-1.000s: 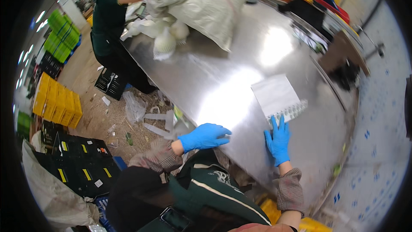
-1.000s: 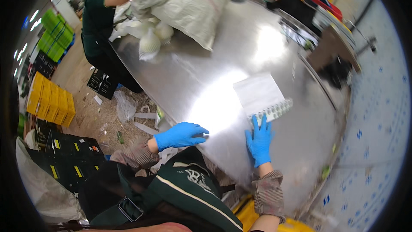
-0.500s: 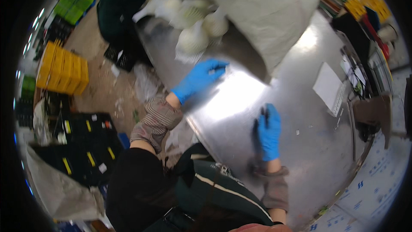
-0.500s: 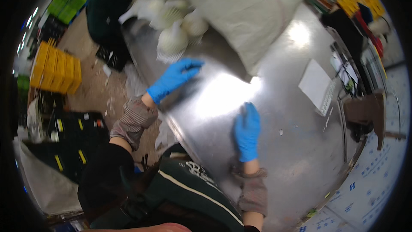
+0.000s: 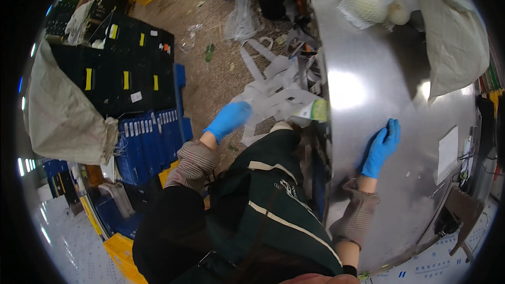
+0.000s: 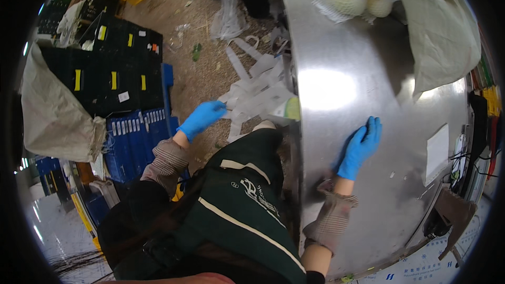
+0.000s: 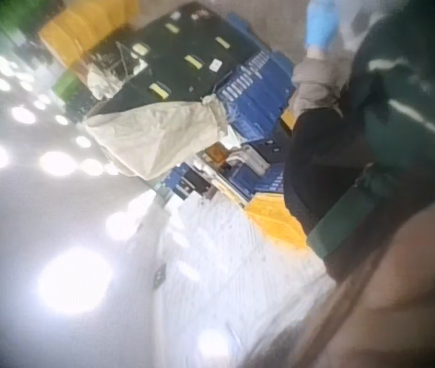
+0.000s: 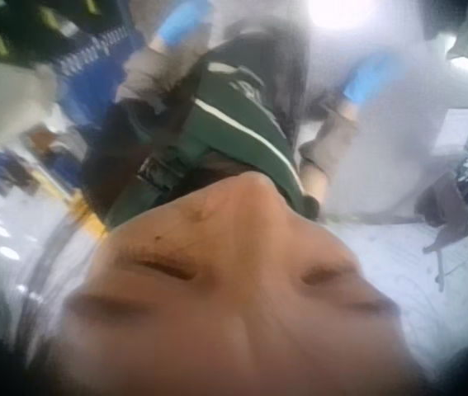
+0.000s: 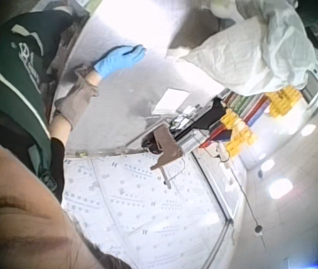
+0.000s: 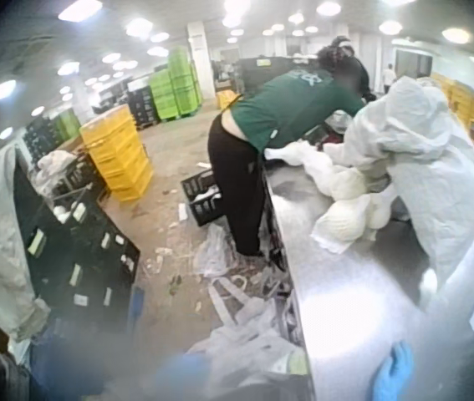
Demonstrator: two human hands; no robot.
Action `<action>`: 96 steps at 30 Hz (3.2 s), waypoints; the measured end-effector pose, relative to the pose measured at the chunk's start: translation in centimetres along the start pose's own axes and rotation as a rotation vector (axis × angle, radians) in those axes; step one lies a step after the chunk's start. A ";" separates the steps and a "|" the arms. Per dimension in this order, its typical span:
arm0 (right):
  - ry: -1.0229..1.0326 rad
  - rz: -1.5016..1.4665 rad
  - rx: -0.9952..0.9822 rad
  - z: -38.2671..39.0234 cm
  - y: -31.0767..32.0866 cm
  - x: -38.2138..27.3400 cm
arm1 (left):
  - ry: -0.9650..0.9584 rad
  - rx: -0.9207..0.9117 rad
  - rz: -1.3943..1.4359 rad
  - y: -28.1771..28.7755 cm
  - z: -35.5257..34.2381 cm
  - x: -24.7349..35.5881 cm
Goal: The person places white, foam-netted fruits into clear plastic clamshell containers on a stainless steel table. They seal the containers, apply labels, and arrange them into yellow plastic crates. The person also stacks empty crates and handles a smartphone briefly.
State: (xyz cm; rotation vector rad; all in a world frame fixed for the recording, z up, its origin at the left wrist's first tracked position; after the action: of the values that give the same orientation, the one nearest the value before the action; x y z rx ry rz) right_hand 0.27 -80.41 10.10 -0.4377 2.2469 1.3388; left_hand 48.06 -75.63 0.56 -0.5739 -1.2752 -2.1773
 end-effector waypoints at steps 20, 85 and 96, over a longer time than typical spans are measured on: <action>-0.013 0.038 0.159 0.0 0.2 -0.9 | -1.044 -0.234 -0.930 10.0 24.5 30.4; -0.664 0.507 -0.009 -8.5 3.7 -9.1 | -1.310 -0.542 -0.391 -3.5 -38.1 67.3; -0.464 0.493 0.133 -8.9 9.7 -2.9 | -1.319 -0.091 -0.542 6.8 -28.3 46.2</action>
State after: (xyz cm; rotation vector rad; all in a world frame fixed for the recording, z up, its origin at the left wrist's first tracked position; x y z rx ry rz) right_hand -4.37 -83.67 22.39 0.4628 2.0875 1.3283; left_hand 14.95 -114.52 19.91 -2.1221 -2.1158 -2.2218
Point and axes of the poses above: each hand's wrist, its own z-axis away from the middle knuckle, its own y-axis out of the back of the hand, x = y × z, the point moved 9 cm from there along -z, towards the middle knuckle, and after that the axes turned 1 degree about -z, right-handed, at the moved point
